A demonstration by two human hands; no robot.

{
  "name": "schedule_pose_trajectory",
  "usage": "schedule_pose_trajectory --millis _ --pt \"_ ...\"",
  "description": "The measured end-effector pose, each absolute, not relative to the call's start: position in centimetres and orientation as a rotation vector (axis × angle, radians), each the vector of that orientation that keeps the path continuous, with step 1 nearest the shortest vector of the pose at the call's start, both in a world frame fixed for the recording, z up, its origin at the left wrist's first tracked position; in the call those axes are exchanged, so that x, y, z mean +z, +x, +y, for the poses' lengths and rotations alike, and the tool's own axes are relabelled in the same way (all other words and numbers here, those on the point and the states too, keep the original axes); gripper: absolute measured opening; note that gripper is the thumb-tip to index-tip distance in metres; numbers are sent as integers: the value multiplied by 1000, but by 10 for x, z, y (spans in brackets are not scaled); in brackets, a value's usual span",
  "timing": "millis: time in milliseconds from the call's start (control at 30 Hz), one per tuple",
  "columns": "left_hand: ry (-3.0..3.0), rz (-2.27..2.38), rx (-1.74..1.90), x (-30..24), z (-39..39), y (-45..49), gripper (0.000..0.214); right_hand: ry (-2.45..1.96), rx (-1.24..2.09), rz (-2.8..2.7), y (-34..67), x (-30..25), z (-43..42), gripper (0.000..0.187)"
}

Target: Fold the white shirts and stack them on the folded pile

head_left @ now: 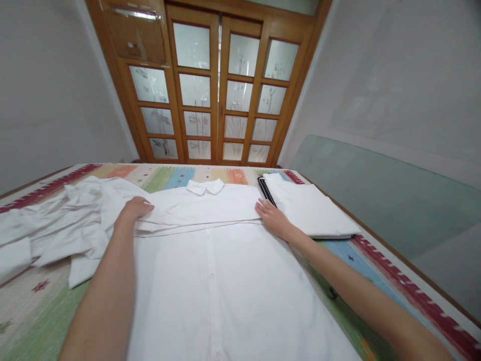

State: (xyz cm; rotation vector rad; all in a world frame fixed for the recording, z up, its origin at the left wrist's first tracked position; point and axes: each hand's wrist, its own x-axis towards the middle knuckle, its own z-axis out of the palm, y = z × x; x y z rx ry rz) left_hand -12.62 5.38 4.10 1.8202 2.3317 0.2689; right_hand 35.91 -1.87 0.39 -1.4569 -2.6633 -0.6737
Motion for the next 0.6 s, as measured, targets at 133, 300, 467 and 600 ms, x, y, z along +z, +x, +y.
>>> schedule_pose_trajectory --millis 133,300,467,600 --pt "1762 2314 223 45 51 -124 23 -1388 -598 -2797 371 9 -18 52" --pt "1755 2268 220 48 48 -122 19 -1431 -592 -2884 373 15 -22 51" --pt "1735 2298 258 47 49 -120 19 -1670 -445 -2883 361 21 -18 42" --pt "1775 2362 369 41 51 -118 13 -1875 -80 -2665 337 19 9 43"
